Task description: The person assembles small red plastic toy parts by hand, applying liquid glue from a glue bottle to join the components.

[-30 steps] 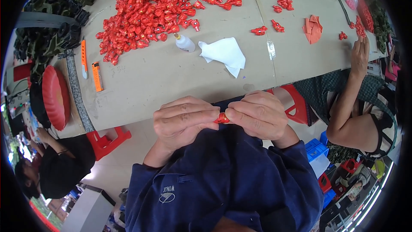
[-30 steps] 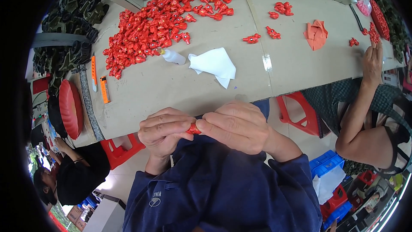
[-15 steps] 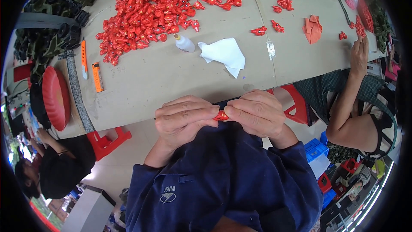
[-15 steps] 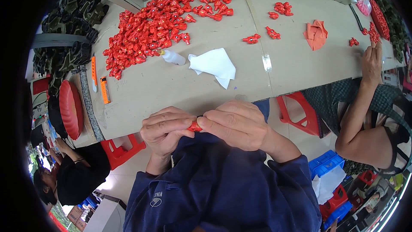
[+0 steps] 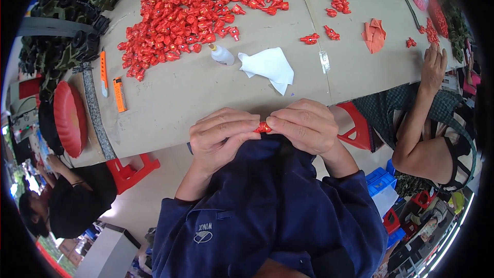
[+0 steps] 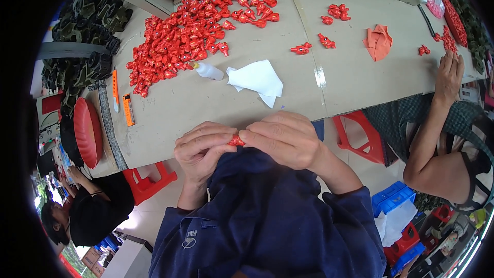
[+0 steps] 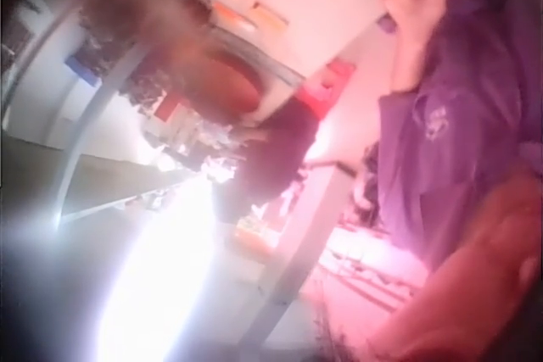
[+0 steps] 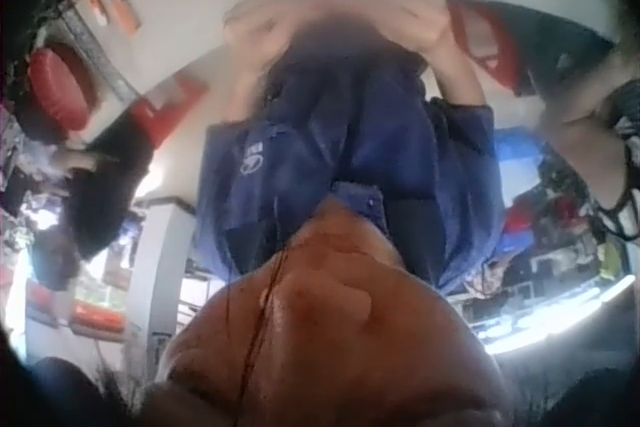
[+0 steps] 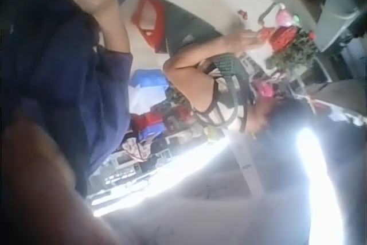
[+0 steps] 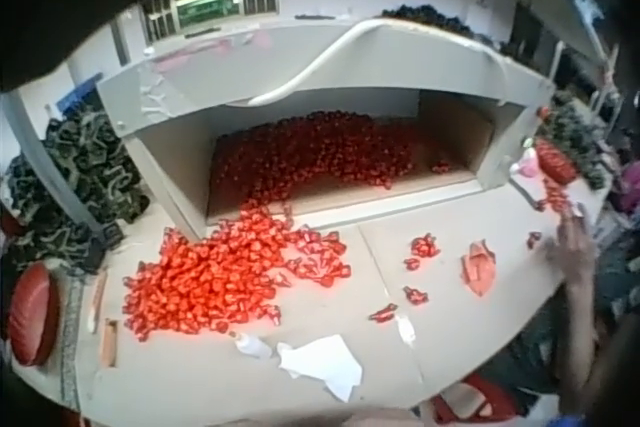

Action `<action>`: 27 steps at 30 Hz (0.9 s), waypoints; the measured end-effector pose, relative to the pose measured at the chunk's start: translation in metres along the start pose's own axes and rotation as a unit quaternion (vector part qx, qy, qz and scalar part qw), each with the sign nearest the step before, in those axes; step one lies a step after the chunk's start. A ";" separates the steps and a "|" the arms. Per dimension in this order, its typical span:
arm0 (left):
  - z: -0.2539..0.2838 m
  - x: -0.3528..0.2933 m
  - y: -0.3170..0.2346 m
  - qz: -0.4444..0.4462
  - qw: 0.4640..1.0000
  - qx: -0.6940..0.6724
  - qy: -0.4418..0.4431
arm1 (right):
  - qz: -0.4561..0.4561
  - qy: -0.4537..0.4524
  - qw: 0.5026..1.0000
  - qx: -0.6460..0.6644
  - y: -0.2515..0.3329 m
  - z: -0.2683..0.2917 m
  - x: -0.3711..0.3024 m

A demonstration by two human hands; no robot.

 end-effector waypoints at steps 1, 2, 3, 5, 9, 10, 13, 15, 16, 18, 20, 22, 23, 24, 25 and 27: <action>0.000 0.000 0.001 -0.003 1.000 0.027 -0.008 | 0.001 -0.002 1.000 0.000 0.000 0.001 -0.001; 0.000 0.000 0.002 -0.005 1.000 0.028 -0.007 | -0.017 -0.003 1.000 0.007 -0.005 0.001 -0.003; 0.001 0.000 0.001 -0.014 0.999 0.034 -0.017 | -0.034 -0.004 0.999 0.014 -0.009 0.001 -0.005; 0.002 0.001 0.001 -0.023 0.999 0.037 -0.028 | -0.043 -0.004 0.999 0.014 -0.010 -0.001 -0.004; 0.001 0.003 -0.004 -0.056 0.996 0.051 -0.040 | -0.066 -0.007 0.998 0.013 -0.014 -0.003 -0.007; 0.001 0.003 -0.006 -0.067 0.995 0.052 -0.042 | -0.065 -0.007 0.998 0.012 -0.014 -0.003 -0.007; -0.001 0.004 -0.006 -0.070 0.995 0.069 -0.034 | -0.072 -0.013 0.997 0.013 -0.016 -0.002 -0.008; -0.001 0.004 -0.006 -0.068 0.995 0.063 -0.036 | -0.083 -0.002 0.996 0.013 -0.018 -0.004 -0.008; 0.000 0.005 -0.005 -0.064 0.996 0.056 -0.038 | -0.083 -0.003 0.997 0.012 -0.018 -0.004 -0.008; 0.001 0.000 0.007 -0.021 0.998 0.034 -0.045 | -0.094 -0.015 0.995 0.037 -0.024 -0.003 -0.007; 0.003 -0.005 0.019 0.023 0.998 0.012 -0.053 | -0.121 -0.013 0.992 0.034 -0.033 -0.002 -0.008; 0.008 -0.013 0.043 0.134 0.983 -0.085 -0.096 | -0.149 -0.010 0.988 0.032 -0.042 -0.002 -0.009; 0.009 -0.013 0.042 0.134 0.983 -0.084 -0.097 | -0.163 -0.012 0.987 0.011 -0.047 -0.002 -0.012; 0.009 -0.017 0.051 0.189 0.968 -0.124 -0.110 | -0.177 -0.013 0.984 -0.011 -0.051 -0.001 -0.014; 0.009 -0.022 0.060 0.244 0.948 -0.163 -0.123 | -0.176 -0.013 0.984 -0.009 -0.051 -0.001 -0.013; 0.008 -0.023 0.068 0.250 0.943 -0.184 -0.122 | -0.218 -0.011 0.976 0.011 -0.056 -0.003 -0.015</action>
Point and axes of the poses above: each hand's wrist, its own x-axis towards the middle knuckle, its own z-axis out of the back of the hand, y = z × x, the point moved 10 cm from there along x, towards the middle knuckle
